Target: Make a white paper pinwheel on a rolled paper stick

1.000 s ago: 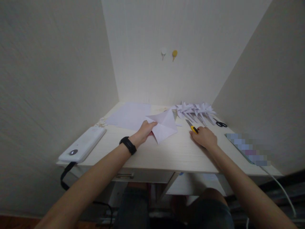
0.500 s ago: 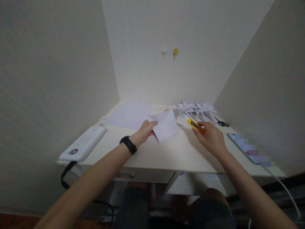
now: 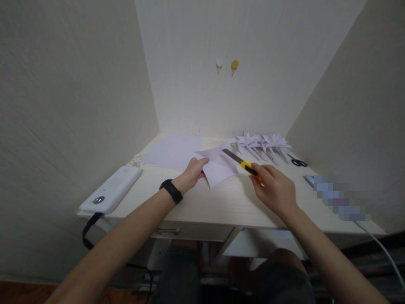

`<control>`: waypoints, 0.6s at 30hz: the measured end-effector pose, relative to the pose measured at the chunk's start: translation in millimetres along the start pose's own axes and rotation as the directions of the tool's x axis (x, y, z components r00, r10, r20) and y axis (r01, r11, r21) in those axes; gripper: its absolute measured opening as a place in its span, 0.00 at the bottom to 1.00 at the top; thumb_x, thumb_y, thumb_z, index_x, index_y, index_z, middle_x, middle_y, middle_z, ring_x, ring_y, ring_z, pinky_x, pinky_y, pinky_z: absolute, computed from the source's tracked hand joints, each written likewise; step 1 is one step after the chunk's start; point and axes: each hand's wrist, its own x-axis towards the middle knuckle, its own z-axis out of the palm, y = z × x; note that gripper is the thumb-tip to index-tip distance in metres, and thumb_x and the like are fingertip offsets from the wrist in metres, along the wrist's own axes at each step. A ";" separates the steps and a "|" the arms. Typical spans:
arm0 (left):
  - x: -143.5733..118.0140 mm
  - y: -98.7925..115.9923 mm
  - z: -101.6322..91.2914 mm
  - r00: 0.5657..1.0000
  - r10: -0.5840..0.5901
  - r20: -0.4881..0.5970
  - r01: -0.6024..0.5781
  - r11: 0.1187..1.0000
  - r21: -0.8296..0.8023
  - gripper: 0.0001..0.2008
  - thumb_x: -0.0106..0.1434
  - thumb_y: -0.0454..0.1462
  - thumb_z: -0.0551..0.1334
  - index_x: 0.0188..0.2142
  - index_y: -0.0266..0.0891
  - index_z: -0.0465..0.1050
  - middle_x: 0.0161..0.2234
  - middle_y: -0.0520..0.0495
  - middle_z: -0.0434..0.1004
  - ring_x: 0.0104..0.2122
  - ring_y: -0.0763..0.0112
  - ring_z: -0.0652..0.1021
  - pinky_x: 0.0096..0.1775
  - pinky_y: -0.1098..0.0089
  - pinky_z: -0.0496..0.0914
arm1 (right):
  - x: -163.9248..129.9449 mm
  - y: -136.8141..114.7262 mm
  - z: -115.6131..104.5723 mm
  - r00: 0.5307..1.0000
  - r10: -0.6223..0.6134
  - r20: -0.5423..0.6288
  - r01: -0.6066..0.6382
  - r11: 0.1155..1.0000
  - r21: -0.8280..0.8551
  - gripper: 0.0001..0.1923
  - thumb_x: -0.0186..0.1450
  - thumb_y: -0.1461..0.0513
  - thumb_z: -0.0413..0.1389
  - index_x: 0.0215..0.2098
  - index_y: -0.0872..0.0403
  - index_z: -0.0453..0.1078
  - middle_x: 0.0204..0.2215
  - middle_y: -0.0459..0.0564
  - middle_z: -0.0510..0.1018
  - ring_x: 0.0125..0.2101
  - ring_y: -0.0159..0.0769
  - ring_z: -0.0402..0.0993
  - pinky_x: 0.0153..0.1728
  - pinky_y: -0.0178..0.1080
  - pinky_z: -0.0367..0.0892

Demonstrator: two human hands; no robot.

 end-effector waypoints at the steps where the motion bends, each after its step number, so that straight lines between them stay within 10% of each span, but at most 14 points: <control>1: 0.2 -0.2 0.0 1.000 0.001 0.002 -0.001 1.000 -0.006 0.15 0.55 0.28 0.62 0.44 0.32 0.73 0.41 0.38 0.80 0.33 0.66 0.78 0.38 0.64 0.75 | -0.4 -1.3 0.7 0.998 -0.038 0.040 0.039 0.999 -0.009 0.16 0.67 0.61 0.55 0.52 0.53 0.72 0.41 0.51 0.81 0.37 0.38 0.76 0.30 0.36 0.62; 18: 4.5 -3.9 -2.6 0.999 0.024 0.037 -0.024 1.000 0.012 0.15 0.54 0.28 0.62 0.43 0.31 0.75 0.39 0.38 0.81 0.30 0.67 0.78 0.33 0.68 0.74 | 3.2 -6.5 6.0 0.964 -0.196 0.177 0.213 0.973 -0.083 0.18 0.67 0.68 0.53 0.53 0.54 0.73 0.40 0.52 0.80 0.35 0.39 0.68 0.31 0.39 0.56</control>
